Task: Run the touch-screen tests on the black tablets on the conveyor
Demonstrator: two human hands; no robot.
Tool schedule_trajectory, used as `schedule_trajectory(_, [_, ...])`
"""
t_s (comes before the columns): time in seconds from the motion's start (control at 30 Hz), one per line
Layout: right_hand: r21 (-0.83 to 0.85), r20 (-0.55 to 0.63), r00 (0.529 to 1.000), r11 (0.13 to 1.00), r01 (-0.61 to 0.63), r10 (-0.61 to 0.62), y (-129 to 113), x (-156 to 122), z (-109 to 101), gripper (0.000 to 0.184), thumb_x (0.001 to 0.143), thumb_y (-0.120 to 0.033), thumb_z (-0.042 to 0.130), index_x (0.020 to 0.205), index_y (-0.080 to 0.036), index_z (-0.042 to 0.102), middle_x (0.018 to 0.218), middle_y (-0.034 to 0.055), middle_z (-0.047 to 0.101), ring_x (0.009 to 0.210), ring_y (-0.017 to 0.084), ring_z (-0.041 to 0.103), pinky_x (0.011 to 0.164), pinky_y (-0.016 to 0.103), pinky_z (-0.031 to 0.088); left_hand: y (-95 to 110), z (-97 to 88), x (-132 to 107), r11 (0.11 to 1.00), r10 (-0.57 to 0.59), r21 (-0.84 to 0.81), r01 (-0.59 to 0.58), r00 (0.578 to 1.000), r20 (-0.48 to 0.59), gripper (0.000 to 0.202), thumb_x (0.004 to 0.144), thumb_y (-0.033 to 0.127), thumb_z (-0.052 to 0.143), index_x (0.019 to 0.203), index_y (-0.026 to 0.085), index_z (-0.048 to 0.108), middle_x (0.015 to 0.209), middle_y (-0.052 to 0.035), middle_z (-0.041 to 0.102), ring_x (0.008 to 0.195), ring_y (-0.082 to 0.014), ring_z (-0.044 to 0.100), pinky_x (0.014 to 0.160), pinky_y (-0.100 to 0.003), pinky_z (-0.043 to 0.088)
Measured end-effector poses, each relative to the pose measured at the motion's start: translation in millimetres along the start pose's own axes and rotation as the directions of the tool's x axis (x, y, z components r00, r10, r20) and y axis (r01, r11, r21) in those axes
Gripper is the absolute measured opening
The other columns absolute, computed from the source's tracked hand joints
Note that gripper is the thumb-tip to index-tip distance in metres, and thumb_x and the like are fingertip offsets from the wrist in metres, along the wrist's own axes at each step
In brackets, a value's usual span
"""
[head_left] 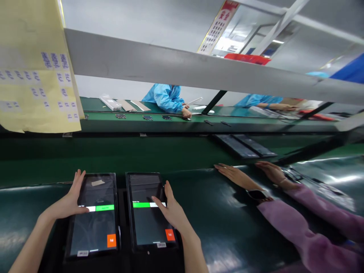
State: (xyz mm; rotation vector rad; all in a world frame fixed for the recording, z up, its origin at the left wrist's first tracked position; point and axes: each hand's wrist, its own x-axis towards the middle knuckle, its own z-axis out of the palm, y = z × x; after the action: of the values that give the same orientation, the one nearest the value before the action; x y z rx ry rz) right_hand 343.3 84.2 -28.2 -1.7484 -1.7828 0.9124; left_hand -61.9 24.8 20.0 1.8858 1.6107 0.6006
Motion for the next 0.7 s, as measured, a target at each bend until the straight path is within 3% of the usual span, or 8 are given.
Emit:
schedule_trajectory(0.13, [0.0,0.019,1.0,1.0,-0.012,0.012,1,-1,0,0.095,0.086,-0.069,0.045,0.155,-0.024,-0.002,0.156,0.0093,0.023,0.141,0.034,0.026,0.105,0.048,0.04,5,6.0,0,0.997,-0.061,-0.036,0.062,0.998,0.019,0.117,0.075,0.065,0.067,0.149,0.03,-0.018,0.156,-0.0104,-0.021,0.143,-0.0358,-0.01,0.111,-0.06,0.022])
schedule_trajectory(0.23, [0.0,0.033,0.999,1.0,-0.005,0.005,3,-1,-2,0.095,0.086,-0.068,0.044,0.155,-0.023,-0.002,0.157,0.0087,0.022,0.143,0.032,0.023,0.105,0.046,0.041,11,13.5,1,0.998,-0.068,-0.013,0.067,0.995,-0.075,0.11,0.08,0.068,0.059,0.149,0.029,-0.015,0.157,-0.0121,-0.018,0.144,-0.0369,-0.008,0.112,-0.06,0.024])
schedule_trajectory(0.37, [0.005,0.066,0.998,1.0,0.011,-0.011,8,0,-6,0.094,0.086,-0.066,0.046,0.155,-0.021,0.0,0.157,0.0091,0.021,0.144,0.029,0.021,0.11,0.044,0.035,22,25.2,2,0.991,-0.083,0.088,0.099,0.982,-0.17,0.11,0.078,0.069,0.062,0.15,0.031,-0.012,0.157,-0.0141,-0.018,0.143,-0.0428,0.004,0.105,-0.06,0.037])
schedule_trajectory(0.57, [0.021,0.104,0.994,0.999,0.031,-0.033,11,-1,-10,0.094,0.086,-0.066,0.044,0.155,-0.021,-0.002,0.158,0.0085,0.017,0.145,0.025,0.014,0.114,0.041,0.028,31,42.1,4,0.899,0.13,0.437,0.029,0.935,-0.329,0.104,0.079,0.067,0.06,0.152,0.027,-0.003,0.158,-0.0152,-0.011,0.141,-0.0468,-0.01,0.108,-0.073,0.012])
schedule_trajectory(0.7, [0.025,0.115,0.993,0.999,0.021,-0.024,9,-1,-11,0.094,0.086,-0.065,0.043,0.155,-0.02,-0.001,0.159,0.0074,0.015,0.145,0.025,0.012,0.113,0.042,0.03,34,41.7,6,0.922,0.13,0.386,0.037,0.909,-0.396,0.093,0.087,0.065,0.05,0.152,0.024,-0.001,0.158,-0.016,-0.009,0.142,-0.0444,-0.01,0.109,-0.072,0.01])
